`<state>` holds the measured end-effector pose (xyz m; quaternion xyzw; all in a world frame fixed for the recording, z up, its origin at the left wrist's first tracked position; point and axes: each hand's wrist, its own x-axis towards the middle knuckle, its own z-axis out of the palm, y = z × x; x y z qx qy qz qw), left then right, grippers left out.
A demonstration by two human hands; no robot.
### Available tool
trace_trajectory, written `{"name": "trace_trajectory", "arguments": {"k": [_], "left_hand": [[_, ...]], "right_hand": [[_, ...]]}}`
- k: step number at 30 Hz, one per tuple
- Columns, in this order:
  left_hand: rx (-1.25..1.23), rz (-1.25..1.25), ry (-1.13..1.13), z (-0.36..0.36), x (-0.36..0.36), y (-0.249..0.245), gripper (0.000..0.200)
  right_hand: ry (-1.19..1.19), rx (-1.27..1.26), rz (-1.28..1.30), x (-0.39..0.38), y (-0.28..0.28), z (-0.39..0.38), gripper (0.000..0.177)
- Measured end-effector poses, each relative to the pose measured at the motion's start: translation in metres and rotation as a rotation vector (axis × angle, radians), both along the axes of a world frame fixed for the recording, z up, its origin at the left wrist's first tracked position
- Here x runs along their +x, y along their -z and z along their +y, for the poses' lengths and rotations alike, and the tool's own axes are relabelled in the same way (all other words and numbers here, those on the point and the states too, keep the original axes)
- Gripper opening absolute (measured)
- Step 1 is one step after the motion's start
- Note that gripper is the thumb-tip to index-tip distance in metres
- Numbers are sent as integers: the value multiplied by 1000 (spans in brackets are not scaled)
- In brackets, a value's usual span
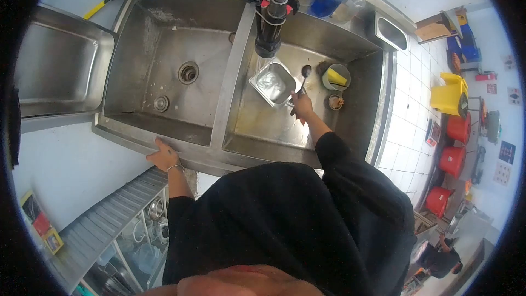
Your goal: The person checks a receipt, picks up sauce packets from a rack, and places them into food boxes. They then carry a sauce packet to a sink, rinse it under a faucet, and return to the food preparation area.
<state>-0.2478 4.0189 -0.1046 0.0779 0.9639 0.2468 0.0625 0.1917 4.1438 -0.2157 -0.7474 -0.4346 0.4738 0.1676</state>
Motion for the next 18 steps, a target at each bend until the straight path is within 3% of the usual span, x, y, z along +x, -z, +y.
{"name": "trace_trajectory", "arguments": {"k": [4,8,9,12,15,18], "left_hand": [[16,3,-6,0,-2,3,70],[16,5,-5,1,-1,0,69],[18,3,-4,1,-1,0,69],[21,-3,3,1,2,-3,70],[50,-1,11,-1,4,-3,70],[51,1,11,-3,0,2,72]], "right_hand": [[-397,-156,-73,-6,-9,-1,62],[-208,-264,-85,-19,-41,25,76],[-79,-8,-113,-21,-26,30,71],[309,-337,648,-32,-38,77,50],[301,-395,1250,-54,-68,101,34],[368,-303,1420,-78,-87,107,36]]}}
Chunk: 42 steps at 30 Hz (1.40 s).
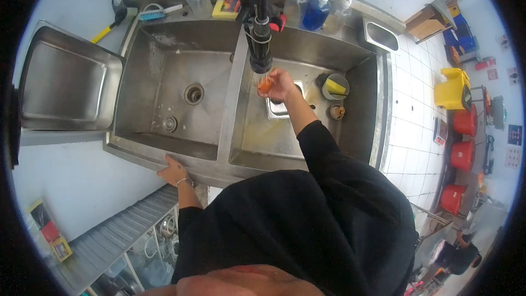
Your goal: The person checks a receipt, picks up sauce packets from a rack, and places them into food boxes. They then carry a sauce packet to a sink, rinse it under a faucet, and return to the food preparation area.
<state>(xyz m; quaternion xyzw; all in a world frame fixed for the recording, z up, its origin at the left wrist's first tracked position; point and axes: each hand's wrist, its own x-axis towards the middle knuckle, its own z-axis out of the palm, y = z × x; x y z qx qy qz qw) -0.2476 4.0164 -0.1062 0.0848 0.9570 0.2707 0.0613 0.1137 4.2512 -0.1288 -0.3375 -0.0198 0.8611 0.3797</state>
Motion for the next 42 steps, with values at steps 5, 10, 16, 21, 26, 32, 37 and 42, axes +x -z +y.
{"name": "trace_trajectory", "arguments": {"k": [5,10,16,21,26,32,37,42], "left_hand": [[-19,7,-5,0,-3,4,76],[-20,-49,-20,0,0,-2,76],[62,-159,-1,-5,-5,3,78],[27,-253,-16,-1,1,-20,86],[-40,-158,-1,17,9,-15,84],[193,-17,513,86,42,-21,80],[275,-51,788,117,56,-24,78],[316,-119,946,134,57,-23,75]], "right_hand": [[2,124,57,-13,18,-3,28],[-67,152,119,-12,35,-5,25],[-2,64,-183,-18,-2,0,16],[-21,219,-158,-31,51,36,22],[113,103,-70,-47,-8,10,17],[102,227,-535,-39,-72,-25,12],[83,113,-370,-32,-45,-14,15],[289,423,-580,-42,-36,-21,16]]}}
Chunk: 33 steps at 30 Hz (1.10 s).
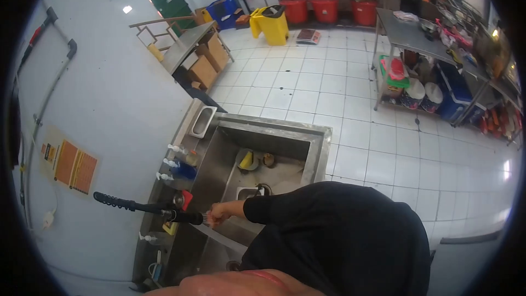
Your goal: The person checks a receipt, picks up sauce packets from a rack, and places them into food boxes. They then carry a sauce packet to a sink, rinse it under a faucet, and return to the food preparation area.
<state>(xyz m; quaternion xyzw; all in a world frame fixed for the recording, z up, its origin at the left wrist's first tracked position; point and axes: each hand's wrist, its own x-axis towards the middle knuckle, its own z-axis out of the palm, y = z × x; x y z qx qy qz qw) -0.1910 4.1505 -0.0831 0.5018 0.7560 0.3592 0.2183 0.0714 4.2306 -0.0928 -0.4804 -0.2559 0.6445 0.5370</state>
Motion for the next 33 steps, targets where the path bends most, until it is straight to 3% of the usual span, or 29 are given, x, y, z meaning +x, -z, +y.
{"name": "trace_trajectory", "arguments": {"k": [2,4,7,9,10,13,15,16,17,18,20,23,26,30,32,33], "left_hand": [[7,-34,56,6,-4,2,74],[10,-70,118,14,-6,1,73],[1,-171,229,23,-12,2,72],[-16,-280,325,30,-18,2,71],[-24,-415,412,36,-20,2,71],[-182,-930,629,57,9,-7,69],[-501,-1109,537,55,83,-72,65],[-533,-1280,675,70,94,-63,65],[-568,-1450,815,87,114,-46,64],[-603,-1624,954,99,130,-33,64],[-643,-1618,994,109,138,-17,57],[-653,-1477,959,95,149,-21,46],[-691,-1350,868,91,153,-12,39],[-532,-1158,759,97,158,17,37],[-646,-1063,635,109,156,16,34],[-703,-1013,570,114,153,17,33]], "right_hand": [[-17,36,-90,-3,11,3,15],[-35,-26,-88,-1,-38,-24,15],[81,-170,-391,-7,-43,-17,14],[131,-39,-266,-12,-40,-12,17],[156,30,-203,-18,-37,-8,18],[139,37,-347,-25,-1,21,25],[124,61,-365,-35,-31,1,27],[117,69,-374,-38,-36,-5,28],[49,126,-786,-38,-10,11,28],[15,79,-935,-32,-25,1,30],[-68,-30,-1227,-25,-76,-38,39],[75,-125,-1390,-21,-69,-57,63],[-9,-141,-1259,-7,-66,-70,85],[108,30,-978,8,7,-87,91],[178,156,-897,17,47,-109,91],[114,3,-974,19,32,-135,90]]}}
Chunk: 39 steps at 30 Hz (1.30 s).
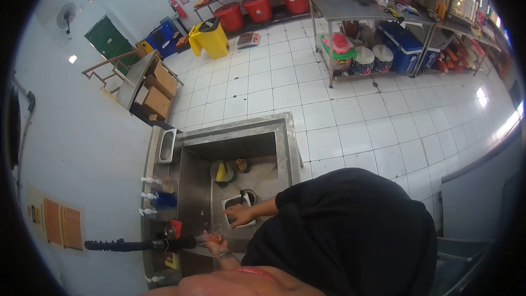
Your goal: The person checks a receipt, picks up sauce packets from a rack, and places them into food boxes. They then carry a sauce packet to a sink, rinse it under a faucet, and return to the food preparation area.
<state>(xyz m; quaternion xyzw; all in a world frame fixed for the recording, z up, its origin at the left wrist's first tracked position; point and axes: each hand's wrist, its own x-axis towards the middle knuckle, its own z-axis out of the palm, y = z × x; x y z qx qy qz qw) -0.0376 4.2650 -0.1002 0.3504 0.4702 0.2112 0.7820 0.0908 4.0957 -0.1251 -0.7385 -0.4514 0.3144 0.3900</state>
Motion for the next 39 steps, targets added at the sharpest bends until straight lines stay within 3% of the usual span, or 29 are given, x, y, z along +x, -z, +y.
{"name": "trace_trajectory", "arguments": {"k": [3,6,9,12,15,18,21,24,27,30,33,36,39], "left_hand": [[-223,-352,24,11,-15,2,30],[-351,-634,-167,10,-2,3,31],[-294,-606,-163,-2,7,-19,32],[-399,-726,-90,-22,8,-49,28],[-372,-584,-167,10,14,-12,25],[-539,-917,249,48,-8,33,17],[-359,-808,30,44,-10,36,22],[-224,-422,-227,42,-6,23,13],[-200,-823,-18,54,-18,51,13],[-470,-732,-486,61,-16,57,23],[-579,-862,-619,39,-10,34,38],[-686,-903,-466,-9,0,-25,51],[-796,-1047,-255,4,-3,-9,51]], "right_hand": [[3,-288,-313,11,-15,-70,85],[-54,-420,-546,17,-9,-108,75],[-43,-221,-743,20,-12,-120,66],[-19,-203,-741,26,-10,-134,61],[1,-121,-799,29,-7,-145,60],[33,-67,-794,29,-9,-157,59],[42,-42,-830,27,-14,-162,60],[33,-13,-846,28,-14,-170,63],[55,100,-819,29,-22,-177,61],[100,119,-796,27,-20,-182,60],[104,122,-783,27,-27,-184,58],[118,156,-773,27,-26,-183,55],[172,162,-772,26,-28,-181,49]]}}
